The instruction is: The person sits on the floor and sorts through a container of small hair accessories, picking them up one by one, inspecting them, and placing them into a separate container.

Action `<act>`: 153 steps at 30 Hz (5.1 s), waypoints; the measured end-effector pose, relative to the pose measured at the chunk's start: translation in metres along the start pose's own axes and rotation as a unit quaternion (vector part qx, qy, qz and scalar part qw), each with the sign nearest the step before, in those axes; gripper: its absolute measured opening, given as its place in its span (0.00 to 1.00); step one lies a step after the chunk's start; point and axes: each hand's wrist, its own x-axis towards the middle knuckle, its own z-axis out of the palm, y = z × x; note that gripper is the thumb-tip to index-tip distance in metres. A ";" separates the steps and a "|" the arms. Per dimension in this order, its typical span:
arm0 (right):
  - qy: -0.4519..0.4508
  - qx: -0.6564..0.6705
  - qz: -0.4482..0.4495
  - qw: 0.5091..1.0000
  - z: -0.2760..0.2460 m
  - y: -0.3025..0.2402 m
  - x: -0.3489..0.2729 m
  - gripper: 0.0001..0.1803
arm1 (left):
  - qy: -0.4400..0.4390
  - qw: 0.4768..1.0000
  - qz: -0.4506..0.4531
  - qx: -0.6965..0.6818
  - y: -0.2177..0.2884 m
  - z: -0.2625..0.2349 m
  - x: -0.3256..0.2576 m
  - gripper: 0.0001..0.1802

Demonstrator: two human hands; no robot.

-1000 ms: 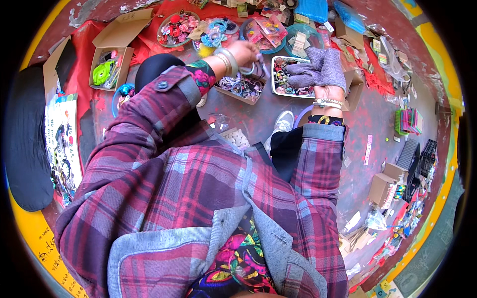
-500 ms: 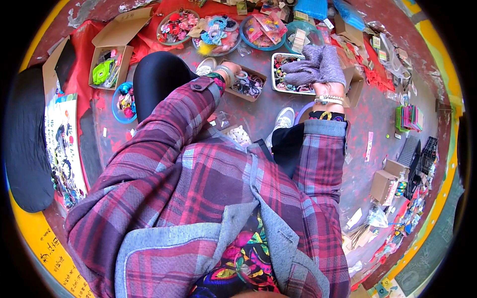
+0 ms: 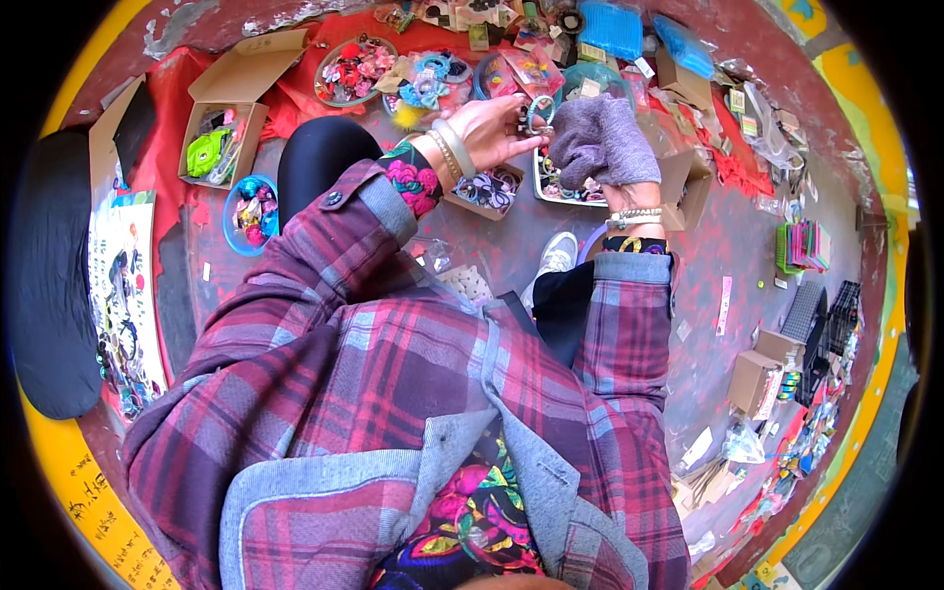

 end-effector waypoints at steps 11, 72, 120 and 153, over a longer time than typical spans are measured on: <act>-0.084 -0.542 -0.387 0.741 -0.004 0.033 0.020 0.15 | -0.067 0.995 -0.062 0.042 -0.005 0.050 -0.021 0.26; 0.118 0.076 -0.117 0.983 -0.045 -0.025 -0.021 0.11 | 0.092 0.643 -0.060 0.757 -0.082 -0.154 0.047 0.15; 0.150 0.307 -0.259 0.903 -0.139 -0.055 -0.108 0.14 | -0.150 0.218 -0.166 0.950 -0.157 -0.097 0.155 0.14; 0.219 0.323 -0.268 0.881 -0.134 -0.058 -0.090 0.21 | -0.132 0.409 -0.061 0.901 -0.212 -0.106 0.200 0.10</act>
